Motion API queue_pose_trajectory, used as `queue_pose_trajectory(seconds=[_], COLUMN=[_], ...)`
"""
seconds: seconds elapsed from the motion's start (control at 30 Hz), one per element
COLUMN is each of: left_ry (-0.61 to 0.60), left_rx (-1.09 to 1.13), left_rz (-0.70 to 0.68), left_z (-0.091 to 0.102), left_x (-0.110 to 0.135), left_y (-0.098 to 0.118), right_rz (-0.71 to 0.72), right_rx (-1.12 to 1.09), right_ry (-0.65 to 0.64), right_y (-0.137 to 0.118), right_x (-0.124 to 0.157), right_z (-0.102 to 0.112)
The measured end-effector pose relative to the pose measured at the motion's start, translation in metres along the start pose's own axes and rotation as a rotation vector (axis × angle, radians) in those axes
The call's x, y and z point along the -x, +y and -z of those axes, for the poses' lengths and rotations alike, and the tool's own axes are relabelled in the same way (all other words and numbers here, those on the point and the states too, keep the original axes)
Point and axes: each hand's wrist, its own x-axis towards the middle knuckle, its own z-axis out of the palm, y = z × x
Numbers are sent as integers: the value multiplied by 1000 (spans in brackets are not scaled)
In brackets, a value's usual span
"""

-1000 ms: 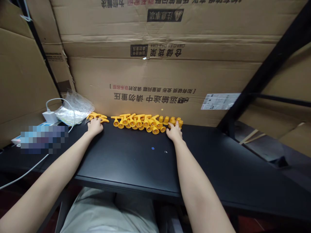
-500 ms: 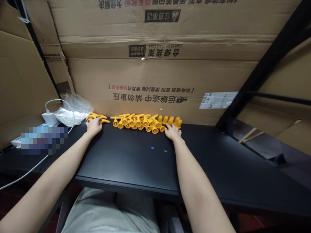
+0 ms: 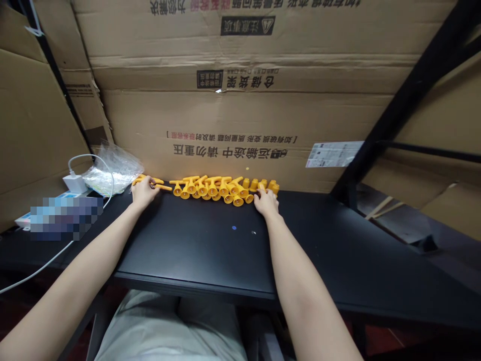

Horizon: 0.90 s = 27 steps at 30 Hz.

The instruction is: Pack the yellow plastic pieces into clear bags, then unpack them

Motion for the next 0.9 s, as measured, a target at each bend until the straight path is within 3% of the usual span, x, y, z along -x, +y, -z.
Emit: queue_pose_trajectory(seconds=[0.3,0.67,0.8,0.9], left_ry=[43,122,75,-40], left_rx=[145,140,100,39], left_rz=[41,-30,-71,-101], left_z=[-4,-5,-6,-10], left_x=[-4,0,1,2], left_y=[-3,1,3,2], right_rz=[-16,-8,-10,-1], right_rx=[-18,-25,-24,-31], right_ry=[-53,-63,-67,-61], right_y=[-3,-2,-3,-2], right_x=[3,2,3,3], right_z=[4,3,4,3])
